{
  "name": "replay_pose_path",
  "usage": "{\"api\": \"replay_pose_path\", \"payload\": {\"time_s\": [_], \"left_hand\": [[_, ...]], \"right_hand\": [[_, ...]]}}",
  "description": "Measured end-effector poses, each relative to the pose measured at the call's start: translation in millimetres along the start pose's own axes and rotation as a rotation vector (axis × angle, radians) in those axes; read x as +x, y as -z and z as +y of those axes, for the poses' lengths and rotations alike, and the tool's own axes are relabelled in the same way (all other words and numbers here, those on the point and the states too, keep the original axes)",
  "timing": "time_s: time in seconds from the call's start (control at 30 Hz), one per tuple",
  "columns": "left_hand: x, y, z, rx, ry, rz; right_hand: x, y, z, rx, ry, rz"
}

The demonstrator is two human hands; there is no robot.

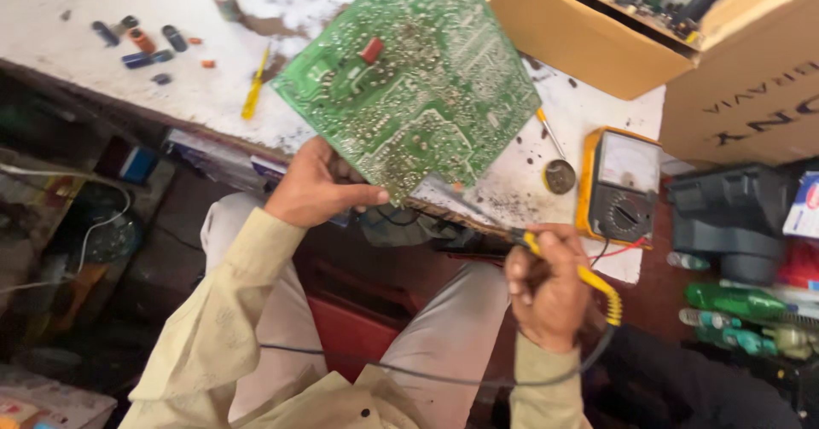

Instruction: The person holds a green circuit board over the workbench and uses a soldering iron to work on its solder joints, repositioning the board repeatedly. They touch multimeter probes to points on the board, briefly handle a wired power supply assembly, and use a screwdriver on it before returning to the green board.

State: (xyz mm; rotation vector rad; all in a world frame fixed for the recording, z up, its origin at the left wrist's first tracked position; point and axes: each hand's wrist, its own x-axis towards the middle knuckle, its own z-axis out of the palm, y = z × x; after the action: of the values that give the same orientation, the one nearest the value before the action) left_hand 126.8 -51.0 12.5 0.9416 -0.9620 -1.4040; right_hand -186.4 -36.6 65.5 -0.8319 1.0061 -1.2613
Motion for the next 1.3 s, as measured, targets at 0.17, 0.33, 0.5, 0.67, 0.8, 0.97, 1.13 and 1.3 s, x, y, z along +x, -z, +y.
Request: {"api": "replay_pose_path", "payload": {"time_s": [0.17,0.33,0.5,0.67,0.8,0.97,1.13,1.3], "left_hand": [[1,3,0,-0.031,-0.024,-0.039],[2,4,0,-0.023,-0.023,-0.036],[1,5,1,-0.034,-0.018,-0.035],[1,4,5,-0.014,0.001,-0.028],[1,3,6,-0.017,0.003,-0.028],[4,4,9,0.003,0.008,-0.031],[4,3,9,-0.029,0.001,-0.031],[1,4,7,-0.027,-0.004,-0.013]], "right_hand": [[18,-9,20,-0.010,-0.063,-0.041],[26,-10,21,-0.022,-0.066,-0.040],[28,-9,26,0.001,-0.102,-0.043],[33,-5,24,-0.016,-0.219,-0.012],[43,2,22,0.036,-0.338,-0.035],[57,10,25,0.088,-0.345,-0.072],[60,8,23,0.113,-0.385,-0.070],[49,-5,15,-0.082,-0.227,-0.085]]}}
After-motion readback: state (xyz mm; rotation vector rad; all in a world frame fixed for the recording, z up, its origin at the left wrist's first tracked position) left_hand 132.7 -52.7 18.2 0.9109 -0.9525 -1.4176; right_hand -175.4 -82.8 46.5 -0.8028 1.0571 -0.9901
